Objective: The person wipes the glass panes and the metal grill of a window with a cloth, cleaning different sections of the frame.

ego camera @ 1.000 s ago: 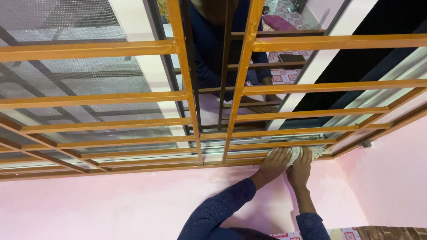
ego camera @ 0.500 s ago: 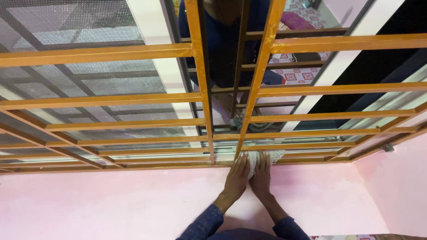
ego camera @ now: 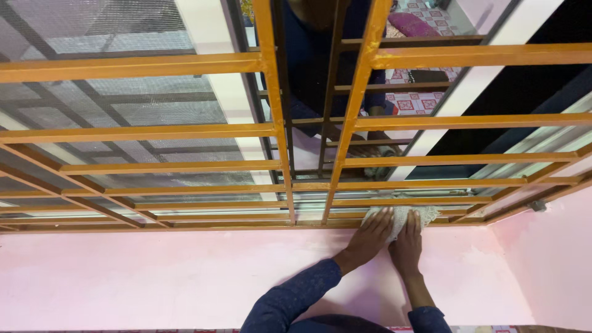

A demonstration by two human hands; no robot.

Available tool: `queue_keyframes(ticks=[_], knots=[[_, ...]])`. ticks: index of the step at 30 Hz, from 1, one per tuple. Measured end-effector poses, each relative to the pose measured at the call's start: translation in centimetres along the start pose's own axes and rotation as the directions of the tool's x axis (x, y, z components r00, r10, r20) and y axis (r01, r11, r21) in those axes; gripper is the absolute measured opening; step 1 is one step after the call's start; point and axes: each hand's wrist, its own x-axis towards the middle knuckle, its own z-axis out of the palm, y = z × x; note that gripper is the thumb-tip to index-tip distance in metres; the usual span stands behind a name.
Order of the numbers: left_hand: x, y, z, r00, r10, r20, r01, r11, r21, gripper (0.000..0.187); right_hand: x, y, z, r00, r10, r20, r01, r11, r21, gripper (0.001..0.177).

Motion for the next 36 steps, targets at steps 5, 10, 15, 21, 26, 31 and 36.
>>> queue_keyframes(ticks=[5,10,15,21,26,31,36], knots=[[6.9,3.2,4.2,0.991,0.131,0.010,-0.131,0.991,0.034,0.050,1.0,5.3,-3.3,0.989,0.124,-0.078,-0.130,0.989,-0.071,0.071],[8.0,4.0,6.2,0.983,0.183,-0.014,-0.179,0.971,0.158,0.049,0.4,7.2,-1.0,0.967,0.235,-0.097,-0.225,0.969,0.102,0.077],[1.9,2.5,8.8,0.976,0.220,0.002,-0.219,0.974,0.064,0.054,-2.1,6.0,3.2,0.994,0.092,0.052,-0.086,0.990,-0.112,0.076],[-4.0,-0.2,10.1,0.995,-0.070,0.068,0.063,0.993,0.100,0.056,-0.8,4.3,4.5,0.996,-0.022,0.089,0.021,1.000,0.007,0.058],[-9.5,-3.2,5.0,0.965,-0.237,0.109,0.241,0.970,-0.030,0.067,-1.0,-4.0,5.7,0.976,-0.040,0.213,0.023,0.996,0.083,0.068],[-13.5,-3.8,-0.2,0.915,-0.397,0.071,0.403,0.885,-0.235,0.072,-1.1,-10.1,6.4,0.944,-0.094,0.317,0.016,0.970,0.242,0.066],[-15.2,-2.9,-1.7,0.722,-0.662,0.201,0.635,0.518,-0.574,0.059,-1.7,-10.9,1.8,0.849,-0.154,0.506,0.029,0.969,0.246,0.052]])
